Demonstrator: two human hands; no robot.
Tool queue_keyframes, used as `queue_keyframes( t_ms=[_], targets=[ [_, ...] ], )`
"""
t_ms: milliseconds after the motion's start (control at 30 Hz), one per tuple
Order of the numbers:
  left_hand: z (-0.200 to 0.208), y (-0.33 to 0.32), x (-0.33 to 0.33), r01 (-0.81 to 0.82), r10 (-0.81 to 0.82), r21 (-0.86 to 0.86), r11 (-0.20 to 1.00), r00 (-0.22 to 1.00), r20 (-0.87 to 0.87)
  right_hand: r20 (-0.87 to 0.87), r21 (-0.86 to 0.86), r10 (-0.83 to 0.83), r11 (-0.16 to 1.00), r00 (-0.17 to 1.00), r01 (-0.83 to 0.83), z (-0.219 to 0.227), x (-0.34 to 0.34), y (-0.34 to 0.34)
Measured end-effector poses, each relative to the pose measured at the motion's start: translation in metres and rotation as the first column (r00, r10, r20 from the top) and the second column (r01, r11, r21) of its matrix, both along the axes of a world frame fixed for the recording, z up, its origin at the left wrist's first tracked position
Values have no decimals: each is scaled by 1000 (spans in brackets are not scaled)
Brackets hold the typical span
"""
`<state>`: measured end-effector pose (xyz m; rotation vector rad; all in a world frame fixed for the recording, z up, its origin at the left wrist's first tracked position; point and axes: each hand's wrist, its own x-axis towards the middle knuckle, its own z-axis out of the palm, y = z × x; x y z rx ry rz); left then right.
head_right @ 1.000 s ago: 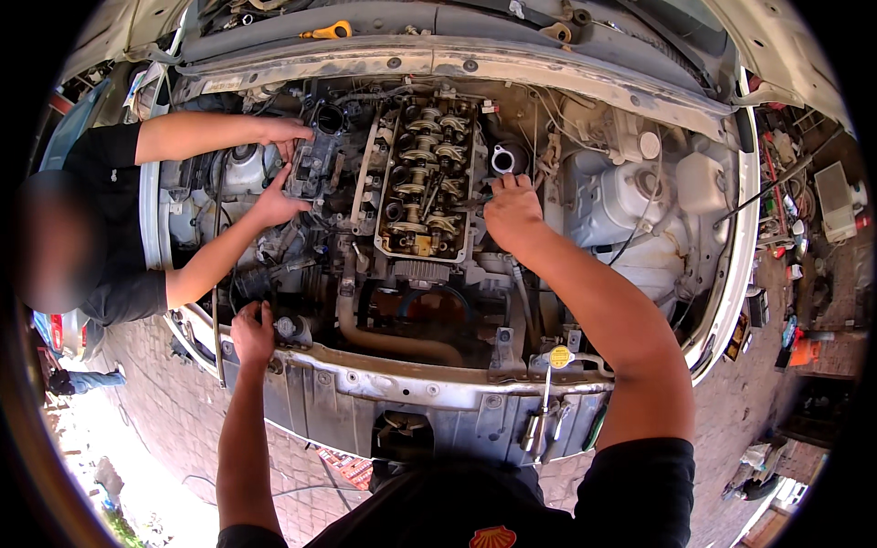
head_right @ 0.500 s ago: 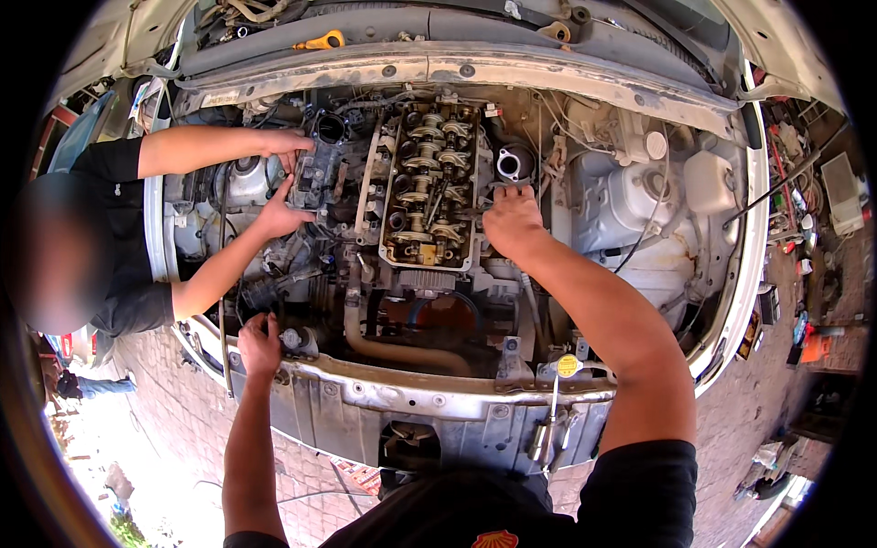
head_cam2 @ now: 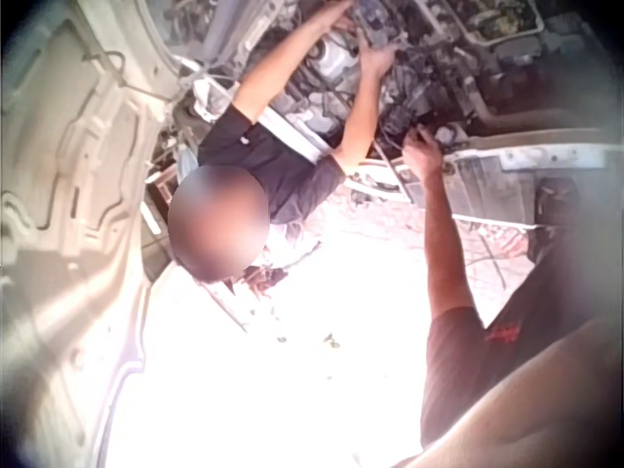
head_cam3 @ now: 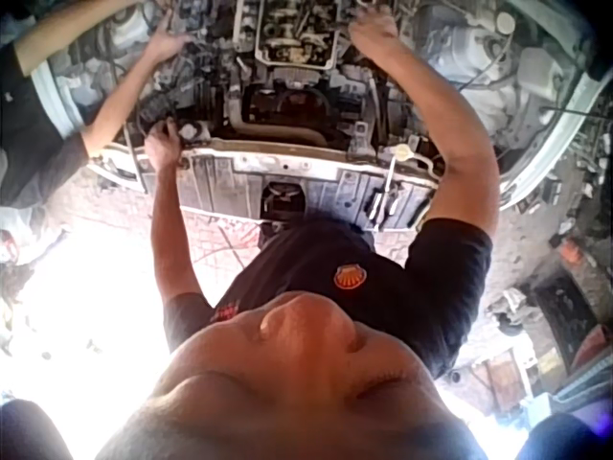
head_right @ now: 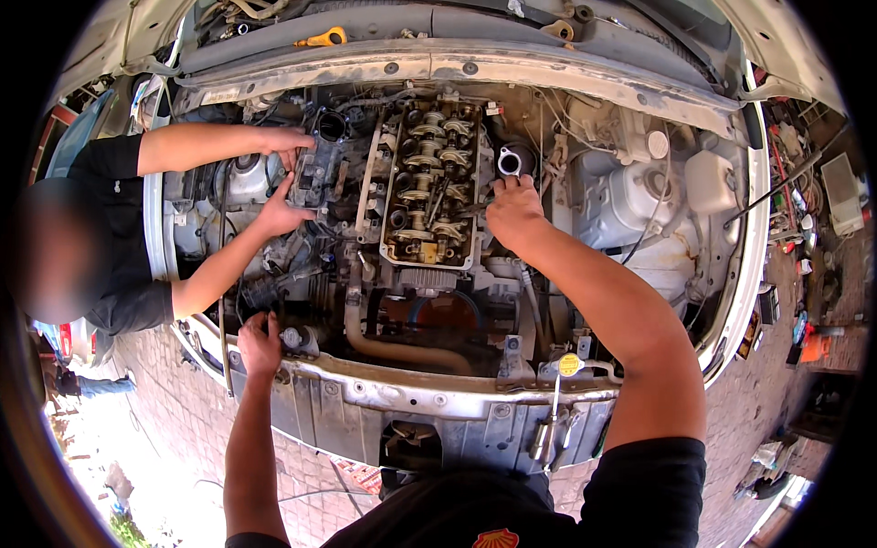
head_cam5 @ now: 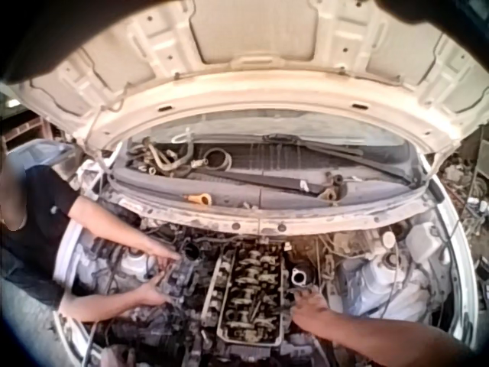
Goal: The person works on a car engine with the hood open, using a screwdriver and pliers to manipulate components within the engine bay. Another person assists by holding parts steady. The recorder uses tools to adjust and remove parts from the engine.
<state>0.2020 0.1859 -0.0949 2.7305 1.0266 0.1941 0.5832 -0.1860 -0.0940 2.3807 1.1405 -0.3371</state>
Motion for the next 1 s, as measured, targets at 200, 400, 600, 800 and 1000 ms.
queue_keyframes(
  t_ms=[200, 400, 600, 800, 1000],
  targets=[
    [-5, 5, -3, -11, 11, 12, 1000, 999, -48, -28, 32, -34, 999, 999, 35, -2, -9, -8],
    [-2, 2, -1, -32, 32, 2, 999, 998, -53, -43, 50, -65, 996, 997, 67, -7, -8, -10],
    [-1, 2, 1, -12, 12, -3, 1000, 998, -65, 6, 146, -16, 989, 1000, 15, -19, -8, -19],
    [-4, 2, 0, 17, -17, 23, 1000, 1000, -15, -12, 234, -20, 972, 1000, 23, -33, -4, -29],
    [-8, 4, -2, 9, -8, 28, 1000, 999, -36, 62, 383, 60, 920, 996, -79, -54, 1, -45]
  ],
)
